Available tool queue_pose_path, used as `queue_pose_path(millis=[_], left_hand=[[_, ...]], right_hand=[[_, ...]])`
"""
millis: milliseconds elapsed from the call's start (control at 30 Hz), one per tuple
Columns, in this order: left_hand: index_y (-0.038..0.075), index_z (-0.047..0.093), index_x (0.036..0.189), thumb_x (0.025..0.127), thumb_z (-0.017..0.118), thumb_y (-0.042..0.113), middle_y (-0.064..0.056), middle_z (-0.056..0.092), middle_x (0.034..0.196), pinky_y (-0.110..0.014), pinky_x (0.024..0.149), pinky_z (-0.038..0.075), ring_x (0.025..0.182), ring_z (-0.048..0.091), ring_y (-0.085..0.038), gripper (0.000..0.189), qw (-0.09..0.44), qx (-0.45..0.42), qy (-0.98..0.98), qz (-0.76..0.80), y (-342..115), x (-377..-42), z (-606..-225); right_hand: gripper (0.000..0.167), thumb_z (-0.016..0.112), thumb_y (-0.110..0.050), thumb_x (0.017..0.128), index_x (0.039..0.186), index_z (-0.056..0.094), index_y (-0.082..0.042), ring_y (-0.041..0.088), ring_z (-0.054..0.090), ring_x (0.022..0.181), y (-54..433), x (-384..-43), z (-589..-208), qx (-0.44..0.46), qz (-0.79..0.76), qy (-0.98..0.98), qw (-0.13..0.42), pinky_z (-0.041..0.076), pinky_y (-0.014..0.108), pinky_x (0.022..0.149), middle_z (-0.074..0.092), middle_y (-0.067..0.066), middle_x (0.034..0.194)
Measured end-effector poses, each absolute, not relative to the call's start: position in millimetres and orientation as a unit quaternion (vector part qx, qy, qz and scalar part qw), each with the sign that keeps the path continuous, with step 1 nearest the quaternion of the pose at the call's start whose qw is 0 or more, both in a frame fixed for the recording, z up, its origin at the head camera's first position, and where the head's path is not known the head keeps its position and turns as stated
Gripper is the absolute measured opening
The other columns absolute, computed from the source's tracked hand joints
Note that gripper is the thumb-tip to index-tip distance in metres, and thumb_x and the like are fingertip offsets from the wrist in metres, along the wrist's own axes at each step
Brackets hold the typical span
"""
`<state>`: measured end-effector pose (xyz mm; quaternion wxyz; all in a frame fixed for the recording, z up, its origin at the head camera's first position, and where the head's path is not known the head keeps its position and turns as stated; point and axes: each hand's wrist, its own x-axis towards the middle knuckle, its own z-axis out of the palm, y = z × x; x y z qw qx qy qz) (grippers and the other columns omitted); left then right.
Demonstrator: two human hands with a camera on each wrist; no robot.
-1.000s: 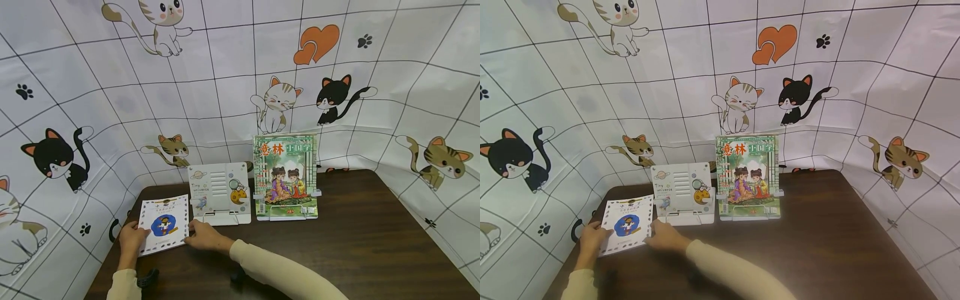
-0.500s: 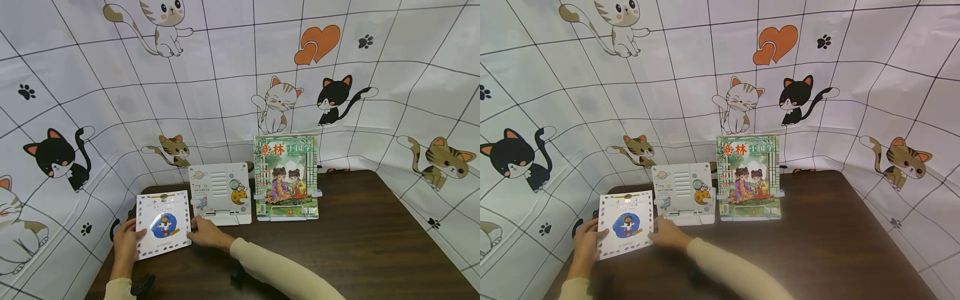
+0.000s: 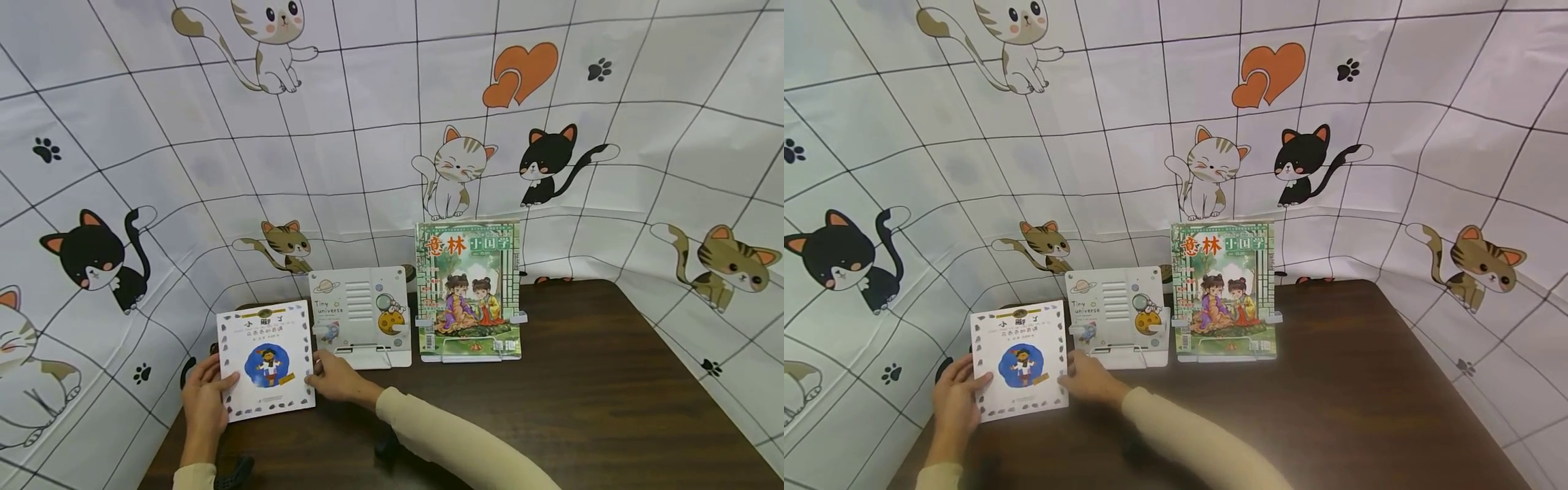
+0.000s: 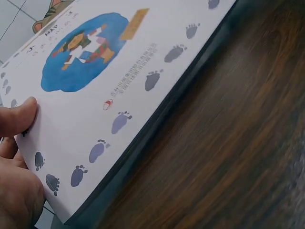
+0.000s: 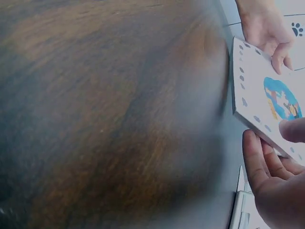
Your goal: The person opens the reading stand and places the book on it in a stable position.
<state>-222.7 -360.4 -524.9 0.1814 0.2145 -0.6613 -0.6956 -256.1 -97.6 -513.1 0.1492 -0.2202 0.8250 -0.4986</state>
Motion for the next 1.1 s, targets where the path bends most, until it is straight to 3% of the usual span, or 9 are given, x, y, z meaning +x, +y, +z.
queue_pose_path(millis=[233,433,733,1100], left_hand=[[0.003,0.054,0.150,0.094,0.064,-0.021,0.011,0.064,0.120,-0.013,0.080,0.056,0.106,0.066,0.000,0.062,0.202,0.189,-0.641,-0.716,-353,-225,-522],[0.002,0.057,0.145,0.094,0.067,-0.019,0.016,0.073,0.110,-0.017,0.075,0.059,0.096,0.071,-0.001,0.057,0.214,0.158,-0.634,-0.726,-347,-226,-517],[0.000,0.059,0.141,0.089,0.069,-0.023,0.013,0.078,0.105,-0.020,0.070,0.061,0.090,0.074,-0.005,0.057,0.242,0.112,-0.618,-0.740,-327,-231,-497],[-0.007,0.059,0.141,0.089,0.071,-0.021,0.009,0.079,0.106,-0.019,0.071,0.061,0.094,0.075,-0.005,0.055,0.269,0.029,-0.627,-0.731,-292,-236,-466]], right_hand=[[0.019,0.069,-0.004,0.101,0.118,0.061,0.001,0.032,0.076,0.082,-91,-260,-507,-0.224,-0.532,0.803,0.144,0.058,0.023,0.063,0.073,0.012,0.098],[0.017,0.069,-0.005,0.102,0.117,0.063,-0.001,0.024,0.075,0.083,-82,-265,-501,-0.245,-0.523,0.805,0.134,0.059,0.021,0.064,0.073,0.009,0.097],[0.016,0.069,-0.006,0.102,0.117,0.065,-0.002,0.011,0.069,0.082,-57,-269,-477,-0.276,-0.517,0.805,0.090,0.057,0.018,0.067,0.074,0.010,0.099],[0.018,0.065,-0.009,0.106,0.122,0.064,-0.001,0.023,0.075,0.086,-12,-277,-450,-0.299,-0.512,0.803,0.054,0.058,0.024,0.075,0.075,0.014,0.106]])
